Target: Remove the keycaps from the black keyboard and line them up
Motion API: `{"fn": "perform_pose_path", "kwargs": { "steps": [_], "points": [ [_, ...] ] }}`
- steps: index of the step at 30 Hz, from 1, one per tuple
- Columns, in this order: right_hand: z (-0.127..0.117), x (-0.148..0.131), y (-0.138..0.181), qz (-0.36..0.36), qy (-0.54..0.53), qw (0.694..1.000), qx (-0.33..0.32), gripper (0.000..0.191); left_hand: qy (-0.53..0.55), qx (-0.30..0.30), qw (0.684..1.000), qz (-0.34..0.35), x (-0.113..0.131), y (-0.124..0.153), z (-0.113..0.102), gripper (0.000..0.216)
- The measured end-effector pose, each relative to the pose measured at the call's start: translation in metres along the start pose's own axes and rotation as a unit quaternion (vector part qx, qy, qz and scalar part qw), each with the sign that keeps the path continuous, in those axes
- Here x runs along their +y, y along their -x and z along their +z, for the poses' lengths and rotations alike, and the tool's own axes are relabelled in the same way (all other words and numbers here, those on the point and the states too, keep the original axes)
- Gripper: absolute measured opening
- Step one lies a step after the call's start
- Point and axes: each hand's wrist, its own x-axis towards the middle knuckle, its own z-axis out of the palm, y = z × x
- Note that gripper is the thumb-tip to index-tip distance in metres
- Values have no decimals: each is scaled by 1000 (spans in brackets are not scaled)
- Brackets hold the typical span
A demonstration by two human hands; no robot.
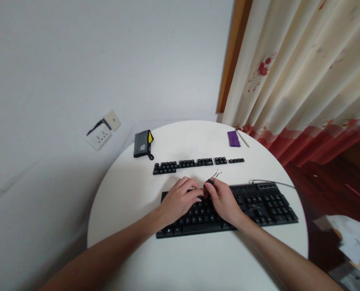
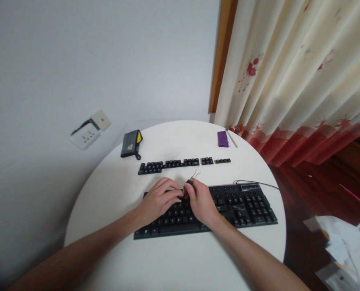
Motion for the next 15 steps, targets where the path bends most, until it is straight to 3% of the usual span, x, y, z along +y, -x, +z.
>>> {"fn": "perform_pose_path", "kwargs": {
  "steps": [10,15],
  "points": [
    [3,5,-1,22,-22,999,-8,30,36,30,999,-17,-6,3,-5,10],
    [3,7,-2,38,-38,998,-13,32,35,61,996,-60,-19,5,-12,9]
  ]
}}
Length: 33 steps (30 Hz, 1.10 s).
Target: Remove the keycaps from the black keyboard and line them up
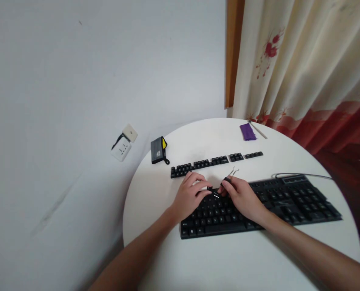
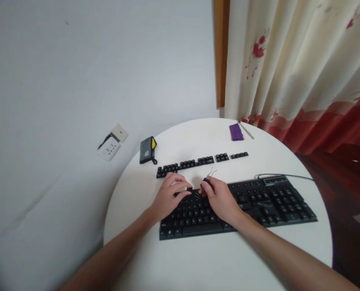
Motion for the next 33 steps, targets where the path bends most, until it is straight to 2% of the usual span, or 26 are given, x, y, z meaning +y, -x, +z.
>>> {"fn": "perform_pose_path", "kwargs": {
  "steps": [7,15,21,33],
  "points": [
    [-5,-3,1,5,19,1000,18,32,-20,31,994,-100,-31,-5,2,13],
    [-3,-3,2,1,32,999,20,32,-84,18,988,-130,-60,-6,4,11],
    [-3,-2,2,2,37,999,19,31,-119,-5,984,-134,-69,-8,5,10],
    [-3,-3,2,2,16,1000,16,31,-135,10,980,-143,-71,-10,10,15]
  ]
}}
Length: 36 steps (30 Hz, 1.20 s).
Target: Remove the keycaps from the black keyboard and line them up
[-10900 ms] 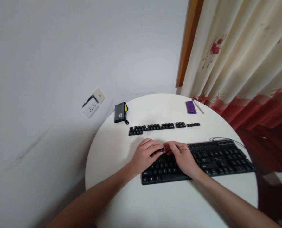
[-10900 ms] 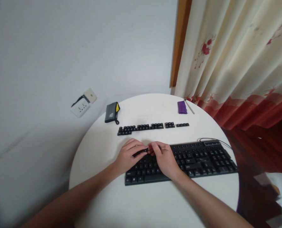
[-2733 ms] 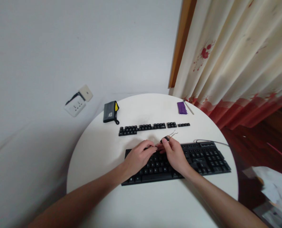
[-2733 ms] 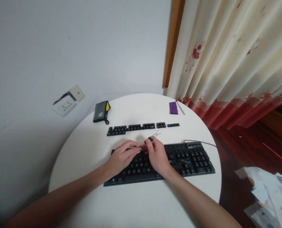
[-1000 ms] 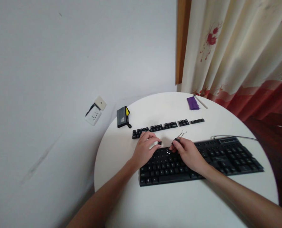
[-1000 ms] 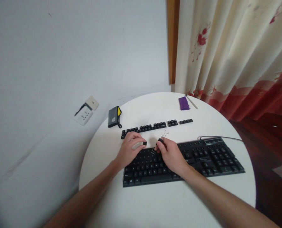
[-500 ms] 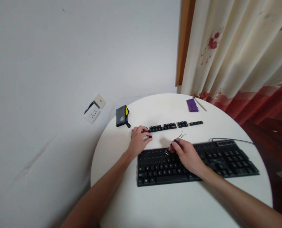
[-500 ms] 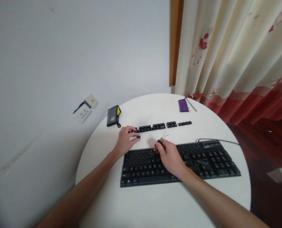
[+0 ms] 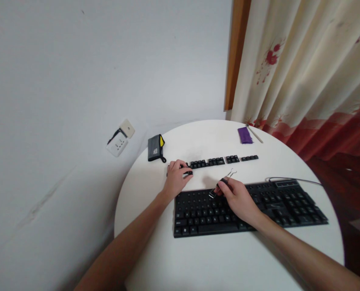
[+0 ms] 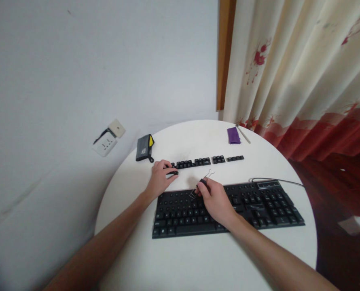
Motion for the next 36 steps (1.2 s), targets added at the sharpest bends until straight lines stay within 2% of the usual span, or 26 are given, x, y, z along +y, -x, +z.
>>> {"fn": "perform_pose_path", "kwargs": {
  "steps": [5,16,36],
  "points": [
    [-1,-4,1,-2,-4,1000,-1,32,-21,13,999,-27,1,0,1,42],
    [0,-1,1,-6,0,1000,-4,33,-42,27,996,-70,-1,-1,5,75],
    [0,-1,1,-5,-8,1000,-5,32,-49,34,994,-91,-3,1,5,74]
  ]
}}
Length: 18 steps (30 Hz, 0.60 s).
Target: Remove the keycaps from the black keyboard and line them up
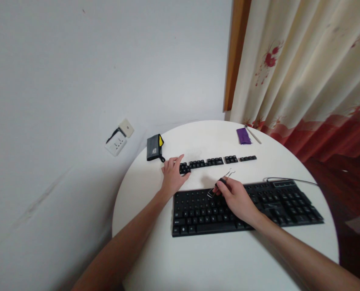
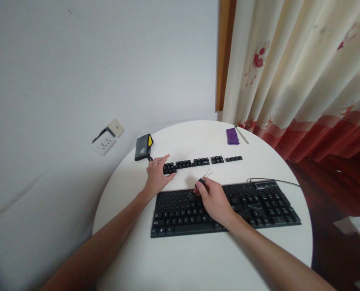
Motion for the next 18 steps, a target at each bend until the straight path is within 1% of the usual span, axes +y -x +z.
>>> {"fn": "perform_pose_path", "kwargs": {
  "steps": [5,7,8,10,12,15,18],
  "points": [
    [-2,-2,0,-8,28,1000,5,31,17,-4,1000,-4,2,0,-3,73],
    [-6,-5,0,-17,52,999,0,31,55,-7,998,22,6,1,-8,67],
    [-8,-7,0,-24,64,998,-8,31,86,-15,995,47,9,2,-11,60],
    [-13,-11,0,-47,86,995,-36,31,159,-55,979,115,17,5,-17,42],
    [-17,-15,0,-74,109,989,-65,28,217,-122,951,186,28,11,-25,27],
    [-19,-18,1,-102,151,979,-92,25,239,-201,911,271,44,20,-33,16],
    [-16,-16,3,-134,181,968,-115,23,222,-252,891,305,54,25,-36,13]
  ]
}}
